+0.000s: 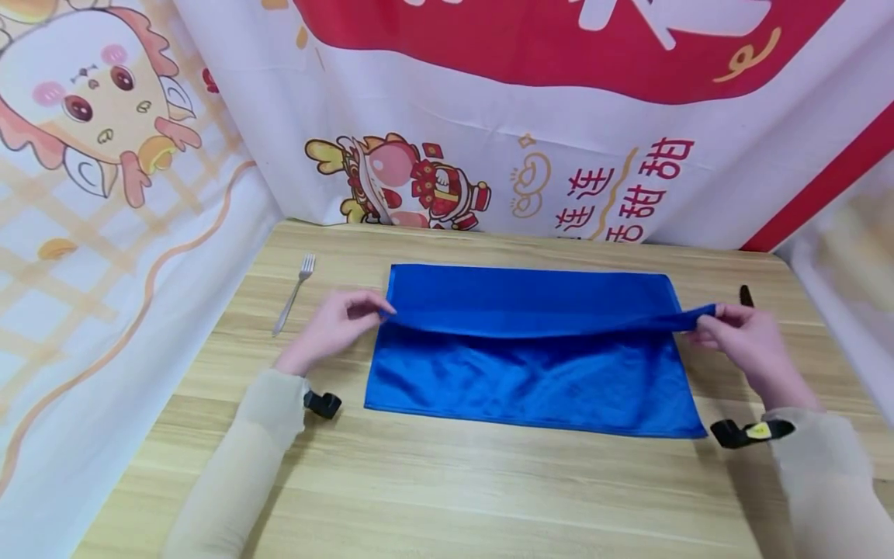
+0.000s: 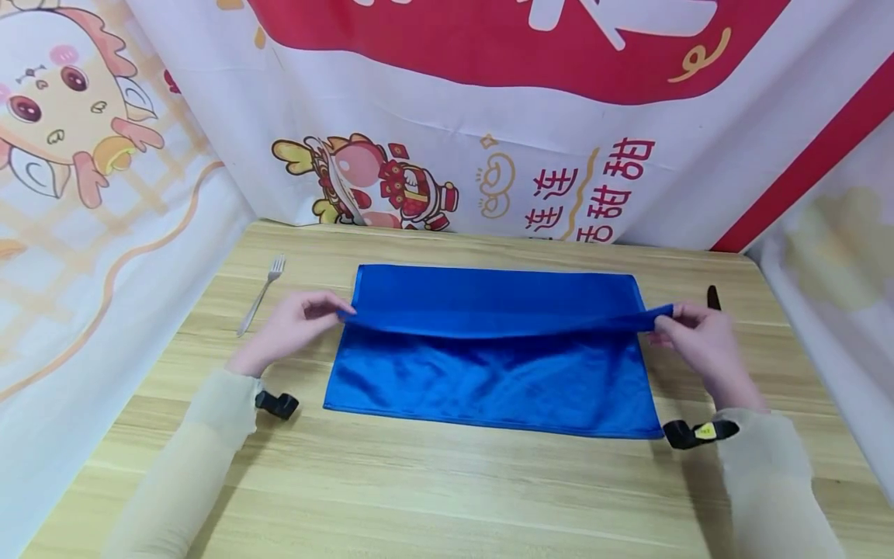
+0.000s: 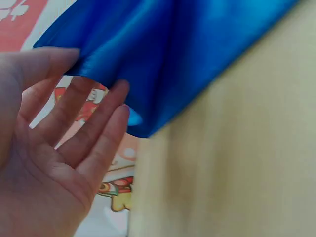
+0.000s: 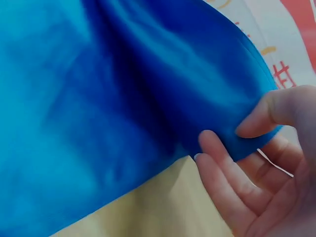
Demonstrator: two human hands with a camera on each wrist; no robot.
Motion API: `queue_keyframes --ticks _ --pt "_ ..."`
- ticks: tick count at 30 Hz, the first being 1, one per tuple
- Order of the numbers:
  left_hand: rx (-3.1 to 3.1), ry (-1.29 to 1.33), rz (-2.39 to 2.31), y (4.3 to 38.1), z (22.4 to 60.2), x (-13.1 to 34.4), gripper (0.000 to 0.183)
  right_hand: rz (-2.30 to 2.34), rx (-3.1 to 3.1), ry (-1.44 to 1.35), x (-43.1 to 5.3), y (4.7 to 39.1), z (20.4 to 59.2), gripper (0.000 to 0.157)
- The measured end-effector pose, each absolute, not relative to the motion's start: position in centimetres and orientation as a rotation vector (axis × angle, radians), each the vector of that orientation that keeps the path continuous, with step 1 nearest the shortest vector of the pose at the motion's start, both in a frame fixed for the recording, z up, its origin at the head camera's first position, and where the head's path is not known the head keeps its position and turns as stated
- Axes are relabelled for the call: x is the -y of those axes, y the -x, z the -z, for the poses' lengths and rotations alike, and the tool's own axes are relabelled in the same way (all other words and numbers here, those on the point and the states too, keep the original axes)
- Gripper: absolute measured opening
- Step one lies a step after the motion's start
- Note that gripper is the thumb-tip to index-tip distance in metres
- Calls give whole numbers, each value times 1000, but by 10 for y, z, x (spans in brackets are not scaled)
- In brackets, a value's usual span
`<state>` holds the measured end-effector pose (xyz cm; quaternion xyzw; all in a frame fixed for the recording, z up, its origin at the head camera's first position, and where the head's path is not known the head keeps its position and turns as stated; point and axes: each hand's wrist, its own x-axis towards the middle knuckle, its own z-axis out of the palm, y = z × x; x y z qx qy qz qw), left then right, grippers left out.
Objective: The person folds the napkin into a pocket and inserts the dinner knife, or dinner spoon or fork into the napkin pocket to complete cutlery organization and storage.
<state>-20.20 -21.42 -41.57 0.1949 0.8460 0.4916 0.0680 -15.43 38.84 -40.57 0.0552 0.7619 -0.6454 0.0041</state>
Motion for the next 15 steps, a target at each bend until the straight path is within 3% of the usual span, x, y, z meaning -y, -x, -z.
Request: queue_keyframes --ticks 3,8,15 --pt "-2534 -614 -1376 193 422 216 20 1703 -2545 -137 -394 144 416 10" --pt "-2499 -656 -1235 181 427 218 14 1361 -2580 -48 -399 133 425 31" --pt "-2466 -723 -1158 173 431 217 12 1264 -2551 46 -397 124 428 24"
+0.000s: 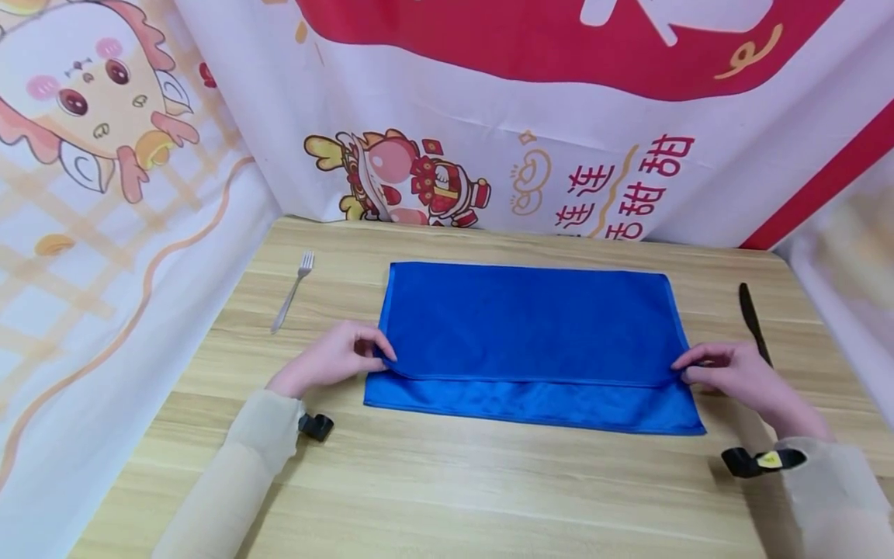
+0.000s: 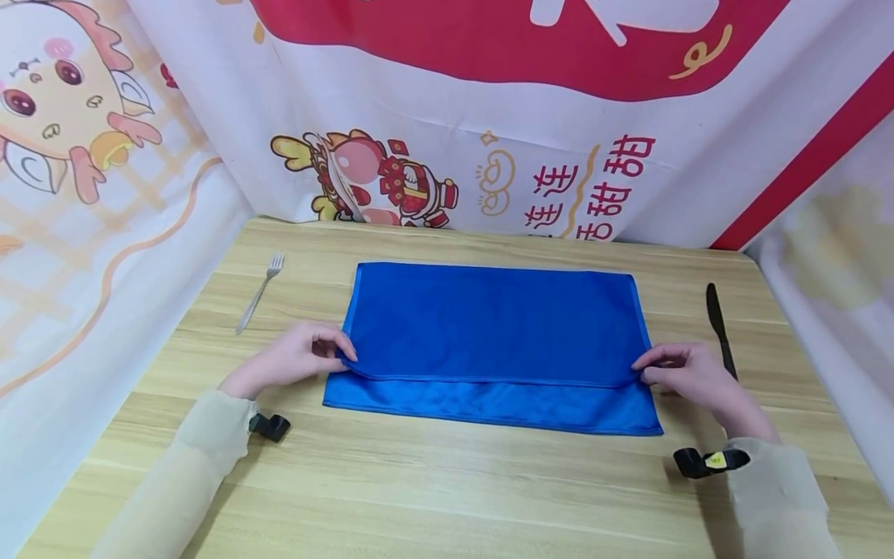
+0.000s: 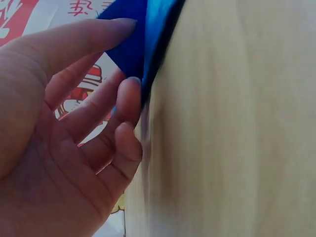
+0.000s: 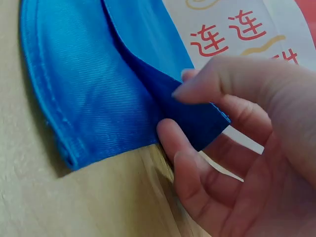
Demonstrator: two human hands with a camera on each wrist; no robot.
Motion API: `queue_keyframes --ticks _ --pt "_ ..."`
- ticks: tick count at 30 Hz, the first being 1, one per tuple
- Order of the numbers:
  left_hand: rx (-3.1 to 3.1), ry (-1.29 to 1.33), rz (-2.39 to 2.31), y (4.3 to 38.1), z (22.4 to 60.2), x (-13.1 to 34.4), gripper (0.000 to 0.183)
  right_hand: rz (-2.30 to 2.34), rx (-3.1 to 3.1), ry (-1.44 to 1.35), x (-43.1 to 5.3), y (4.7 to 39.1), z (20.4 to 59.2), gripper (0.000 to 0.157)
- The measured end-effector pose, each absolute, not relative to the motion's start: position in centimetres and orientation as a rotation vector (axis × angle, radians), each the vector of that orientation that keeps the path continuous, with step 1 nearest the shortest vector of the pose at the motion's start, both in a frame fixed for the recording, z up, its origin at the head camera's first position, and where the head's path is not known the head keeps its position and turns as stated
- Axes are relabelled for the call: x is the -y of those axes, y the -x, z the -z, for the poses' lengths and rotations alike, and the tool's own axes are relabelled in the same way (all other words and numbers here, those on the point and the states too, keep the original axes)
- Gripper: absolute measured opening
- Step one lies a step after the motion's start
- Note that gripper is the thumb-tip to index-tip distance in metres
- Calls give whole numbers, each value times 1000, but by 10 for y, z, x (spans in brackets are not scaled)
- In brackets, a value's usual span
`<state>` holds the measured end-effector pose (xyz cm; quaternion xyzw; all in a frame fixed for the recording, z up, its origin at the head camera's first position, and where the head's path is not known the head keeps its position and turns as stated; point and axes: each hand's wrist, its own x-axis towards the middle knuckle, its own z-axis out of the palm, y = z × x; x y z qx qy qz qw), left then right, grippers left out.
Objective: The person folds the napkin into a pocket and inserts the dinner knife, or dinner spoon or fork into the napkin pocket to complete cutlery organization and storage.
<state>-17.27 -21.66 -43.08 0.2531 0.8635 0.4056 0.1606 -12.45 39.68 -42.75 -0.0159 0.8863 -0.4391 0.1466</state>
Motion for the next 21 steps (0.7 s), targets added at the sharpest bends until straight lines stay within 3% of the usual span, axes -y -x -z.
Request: queue_keyframes --ticks 7,21 --pt "-2472 -672 -1338 174 430 215 10 1235 -2611 59 -396 122 418 26" --pt "-2504 -710 -1567 162 395 225 17 1451 -2732 297 -399 104 378 13"
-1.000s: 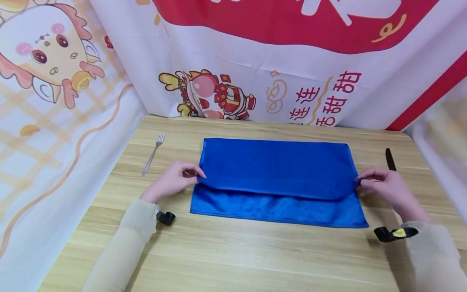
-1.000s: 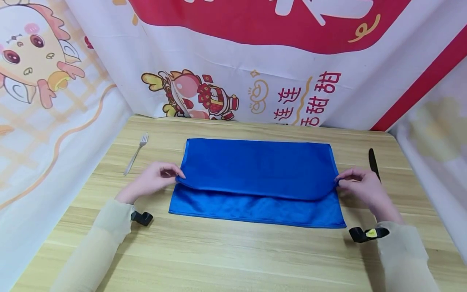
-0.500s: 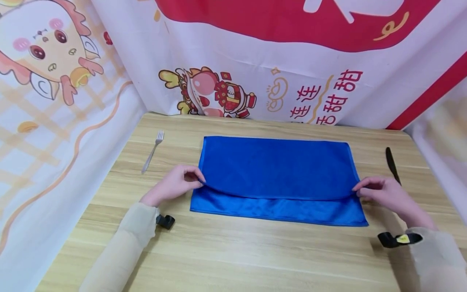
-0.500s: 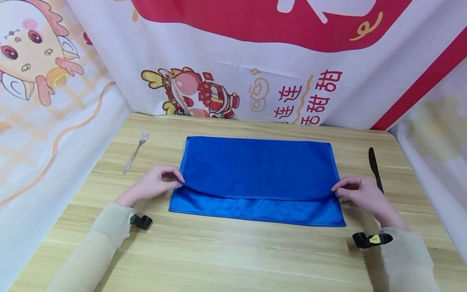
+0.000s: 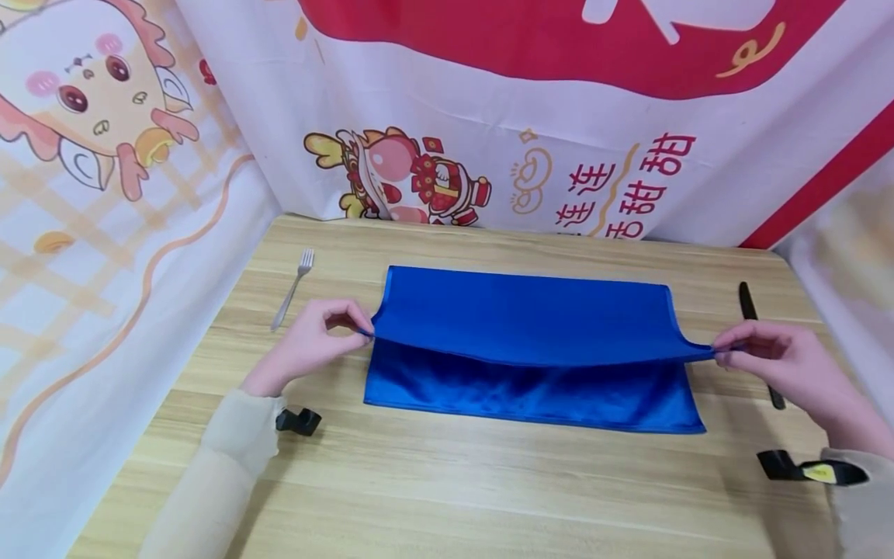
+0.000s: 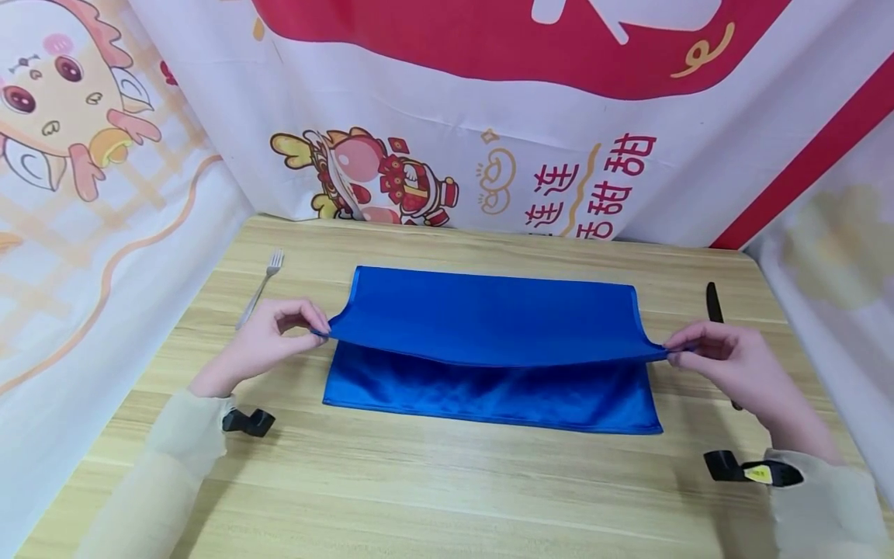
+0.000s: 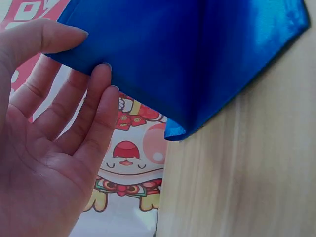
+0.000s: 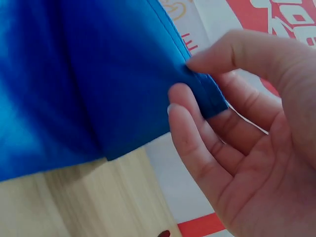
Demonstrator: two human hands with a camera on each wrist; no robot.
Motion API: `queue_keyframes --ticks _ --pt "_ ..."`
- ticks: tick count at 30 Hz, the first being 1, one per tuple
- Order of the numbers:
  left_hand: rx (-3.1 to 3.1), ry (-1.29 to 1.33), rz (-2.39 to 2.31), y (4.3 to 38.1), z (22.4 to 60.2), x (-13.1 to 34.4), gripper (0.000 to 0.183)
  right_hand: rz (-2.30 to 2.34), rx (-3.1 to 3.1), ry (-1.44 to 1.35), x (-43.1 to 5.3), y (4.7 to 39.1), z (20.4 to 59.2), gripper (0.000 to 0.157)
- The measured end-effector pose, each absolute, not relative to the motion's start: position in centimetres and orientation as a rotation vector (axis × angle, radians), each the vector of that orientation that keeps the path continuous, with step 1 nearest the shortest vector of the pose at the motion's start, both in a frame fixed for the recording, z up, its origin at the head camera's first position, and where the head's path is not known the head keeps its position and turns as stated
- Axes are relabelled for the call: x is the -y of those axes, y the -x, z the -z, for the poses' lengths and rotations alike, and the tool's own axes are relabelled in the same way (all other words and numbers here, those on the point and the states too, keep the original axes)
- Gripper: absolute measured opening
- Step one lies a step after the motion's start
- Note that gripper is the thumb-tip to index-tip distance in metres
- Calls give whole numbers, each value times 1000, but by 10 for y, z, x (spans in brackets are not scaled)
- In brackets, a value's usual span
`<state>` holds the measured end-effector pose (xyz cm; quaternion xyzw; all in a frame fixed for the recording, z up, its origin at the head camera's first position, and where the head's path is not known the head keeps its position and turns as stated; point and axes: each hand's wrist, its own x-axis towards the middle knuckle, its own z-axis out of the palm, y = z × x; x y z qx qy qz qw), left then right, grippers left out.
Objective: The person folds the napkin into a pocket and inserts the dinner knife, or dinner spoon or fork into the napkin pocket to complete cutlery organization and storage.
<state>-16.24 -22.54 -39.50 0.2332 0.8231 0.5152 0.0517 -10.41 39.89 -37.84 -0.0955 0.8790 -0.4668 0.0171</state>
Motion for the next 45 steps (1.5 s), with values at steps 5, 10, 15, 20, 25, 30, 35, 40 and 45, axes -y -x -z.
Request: queue_keyframes --ticks 5,10,15,20,25,30,35,40,45 --pt "-2456 -746 -1416 154 405 230 15 1423 -2559 382 -411 100 393 15" --pt "-2371 -732 -1105 146 418 229 9 1371 -2207 525 -414 104 420 15" --pt "-2420 -786 -932 143 423 223 15 1203 -2245 473 -407 106 432 15" --pt "-2481 -763 -927 150 422 222 17 1125 -2330 337 -393 109 426 21" --pt "-2630 -678 -964 161 426 225 16 1150 -2429 231 -378 116 426 26" --pt "-2657 -621 -1060 168 425 231 14 1166 -2577 158 -371 121 429 27" --pt "-2661 -632 -1158 169 418 237 13 1213 -2645 179 -372 121 426 26" --pt "-2739 -682 -1170 167 410 235 13 1356 -2690 227 -377 116 411 23" --pt "-2671 -714 -1023 164 414 231 11 1335 -2682 238 -379 114 411 27"
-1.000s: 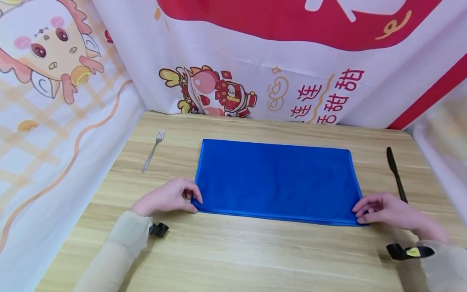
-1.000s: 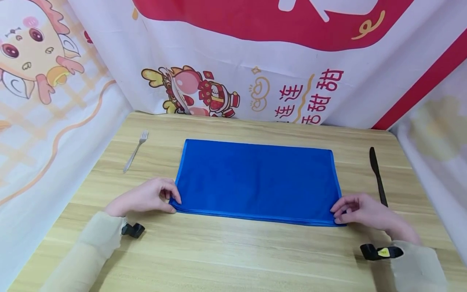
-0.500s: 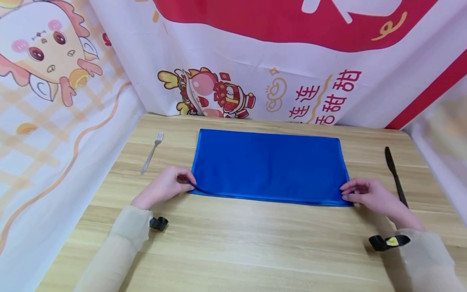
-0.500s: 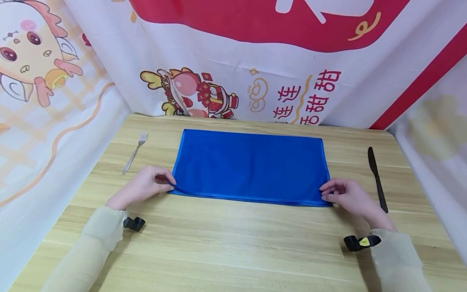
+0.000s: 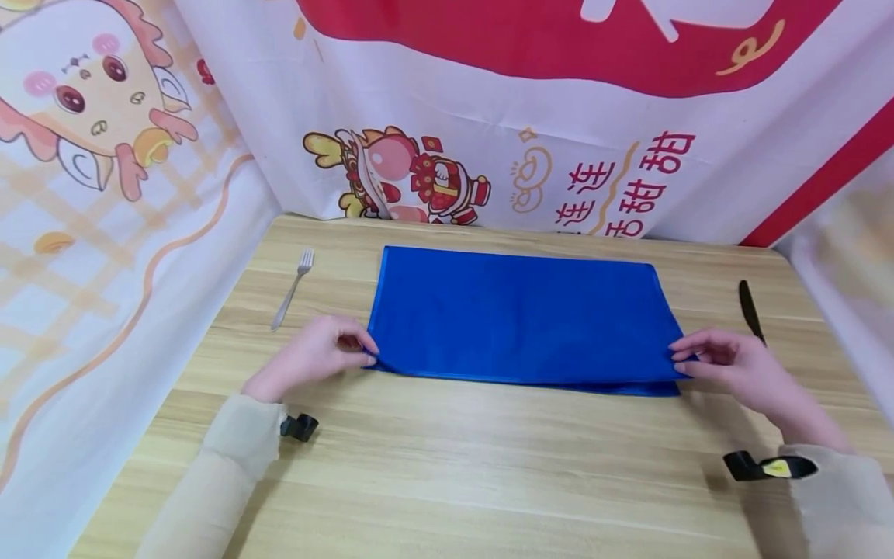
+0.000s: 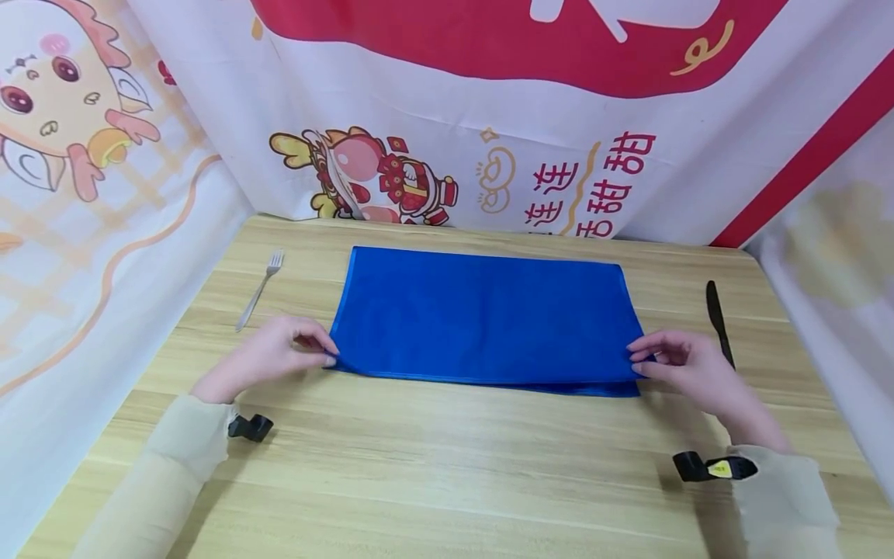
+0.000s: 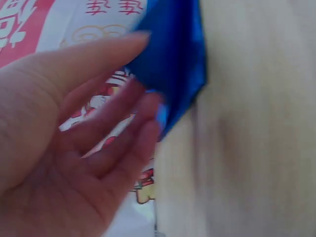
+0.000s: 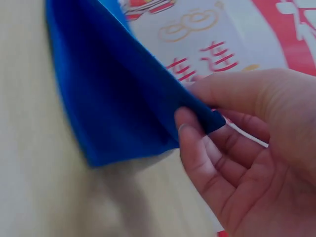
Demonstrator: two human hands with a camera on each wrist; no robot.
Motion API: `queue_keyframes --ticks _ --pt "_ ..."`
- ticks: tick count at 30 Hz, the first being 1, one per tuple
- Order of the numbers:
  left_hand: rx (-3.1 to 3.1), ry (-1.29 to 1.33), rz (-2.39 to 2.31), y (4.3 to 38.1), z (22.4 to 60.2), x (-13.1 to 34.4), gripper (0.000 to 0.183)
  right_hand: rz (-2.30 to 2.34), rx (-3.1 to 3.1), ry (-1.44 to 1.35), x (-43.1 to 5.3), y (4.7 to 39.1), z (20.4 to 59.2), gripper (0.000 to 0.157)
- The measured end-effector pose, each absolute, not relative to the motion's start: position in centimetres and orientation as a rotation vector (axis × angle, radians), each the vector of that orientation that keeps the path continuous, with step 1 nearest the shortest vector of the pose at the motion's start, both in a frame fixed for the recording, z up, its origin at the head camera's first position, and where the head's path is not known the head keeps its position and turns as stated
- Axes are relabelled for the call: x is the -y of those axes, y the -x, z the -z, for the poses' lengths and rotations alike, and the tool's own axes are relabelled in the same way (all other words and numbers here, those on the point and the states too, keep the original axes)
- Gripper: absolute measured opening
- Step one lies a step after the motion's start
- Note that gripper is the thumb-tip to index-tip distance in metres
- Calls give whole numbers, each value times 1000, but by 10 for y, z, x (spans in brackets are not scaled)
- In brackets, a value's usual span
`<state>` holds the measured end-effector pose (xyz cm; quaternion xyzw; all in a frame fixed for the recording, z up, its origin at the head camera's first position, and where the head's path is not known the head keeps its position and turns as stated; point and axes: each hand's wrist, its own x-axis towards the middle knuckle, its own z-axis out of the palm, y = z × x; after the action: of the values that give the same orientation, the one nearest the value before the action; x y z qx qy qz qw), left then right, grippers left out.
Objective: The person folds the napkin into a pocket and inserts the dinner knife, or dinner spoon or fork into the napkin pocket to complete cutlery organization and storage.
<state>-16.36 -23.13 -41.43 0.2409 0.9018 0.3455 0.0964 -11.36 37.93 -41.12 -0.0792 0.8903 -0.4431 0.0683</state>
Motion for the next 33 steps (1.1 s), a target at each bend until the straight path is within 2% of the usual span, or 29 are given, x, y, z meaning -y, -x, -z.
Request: queue_keyframes --ticks 7,10,13,20,27,33 --pt "-2603 -666 -938 161 423 229 11 1191 -2658 138 -380 113 432 53" --pt "-2605 -665 -954 162 422 228 13 1204 -2648 87 -382 113 432 67" --pt "-2607 -661 -982 163 422 227 15 1229 -2637 58 -384 113 428 74" --pt "-2674 -633 -1019 166 422 227 21 1216 -2602 58 -381 116 430 70" --pt "-2657 -556 -1019 167 422 228 25 1149 -2575 86 -380 119 430 73" --pt "-2610 -553 -1037 166 420 228 27 1285 -2498 95 -383 116 426 58"
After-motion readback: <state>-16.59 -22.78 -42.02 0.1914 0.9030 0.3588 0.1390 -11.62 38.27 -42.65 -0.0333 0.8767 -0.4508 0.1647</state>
